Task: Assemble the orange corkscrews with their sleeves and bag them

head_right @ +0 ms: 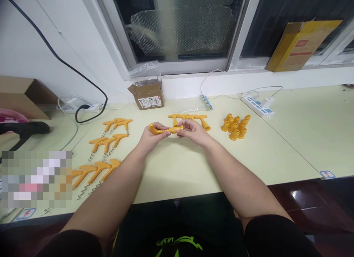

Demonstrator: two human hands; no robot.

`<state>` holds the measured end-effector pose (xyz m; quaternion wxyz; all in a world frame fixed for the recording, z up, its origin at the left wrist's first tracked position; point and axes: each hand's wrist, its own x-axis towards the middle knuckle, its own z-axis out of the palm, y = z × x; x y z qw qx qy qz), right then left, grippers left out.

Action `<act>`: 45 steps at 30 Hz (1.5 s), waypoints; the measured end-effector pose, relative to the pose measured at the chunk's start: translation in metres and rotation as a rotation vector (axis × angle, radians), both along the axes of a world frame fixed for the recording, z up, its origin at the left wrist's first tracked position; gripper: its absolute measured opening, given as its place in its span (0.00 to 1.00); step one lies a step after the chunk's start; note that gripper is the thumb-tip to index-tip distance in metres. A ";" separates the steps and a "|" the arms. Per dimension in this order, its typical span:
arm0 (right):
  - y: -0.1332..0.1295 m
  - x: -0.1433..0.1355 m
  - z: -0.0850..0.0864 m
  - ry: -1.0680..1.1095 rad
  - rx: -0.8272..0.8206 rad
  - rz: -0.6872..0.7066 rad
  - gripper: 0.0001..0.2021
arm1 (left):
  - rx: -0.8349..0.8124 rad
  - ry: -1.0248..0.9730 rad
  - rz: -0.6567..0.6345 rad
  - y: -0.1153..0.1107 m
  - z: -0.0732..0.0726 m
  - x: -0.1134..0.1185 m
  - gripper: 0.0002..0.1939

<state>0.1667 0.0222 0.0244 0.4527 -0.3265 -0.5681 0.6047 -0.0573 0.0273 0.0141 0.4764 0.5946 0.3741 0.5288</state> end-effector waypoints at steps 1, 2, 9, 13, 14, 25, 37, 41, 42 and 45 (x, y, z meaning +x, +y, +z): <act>0.000 -0.001 0.001 -0.002 -0.032 0.006 0.21 | 0.008 0.007 -0.001 0.000 0.000 -0.001 0.21; 0.000 -0.002 0.001 -0.006 -0.070 0.014 0.22 | 0.017 0.015 -0.008 0.001 -0.001 -0.001 0.21; -0.006 -0.004 0.008 -0.112 -0.418 0.043 0.25 | 0.063 0.002 -0.140 -0.002 -0.002 0.001 0.20; -0.007 -0.002 0.008 -0.116 -0.395 0.078 0.24 | -0.012 -0.010 -0.103 -0.002 -0.002 0.002 0.22; -0.006 -0.002 0.008 -0.104 -0.339 0.074 0.23 | -0.021 -0.003 -0.076 -0.001 -0.002 0.002 0.22; -0.003 -0.006 -0.001 -0.138 -0.289 0.046 0.26 | 0.010 0.013 -0.046 0.000 -0.004 0.000 0.23; -0.004 -0.001 0.004 -0.194 -0.447 0.100 0.26 | 0.018 0.063 -0.127 -0.003 0.000 0.002 0.20; 0.000 -0.001 -0.001 -0.138 -0.255 0.070 0.24 | -0.050 0.015 -0.114 0.001 -0.002 -0.002 0.20; 0.001 0.000 -0.003 -0.143 -0.189 0.057 0.23 | -0.065 0.004 -0.125 0.003 -0.004 -0.003 0.20; 0.004 0.001 -0.007 -0.166 0.026 0.007 0.22 | -0.119 -0.070 -0.154 0.008 -0.007 -0.006 0.22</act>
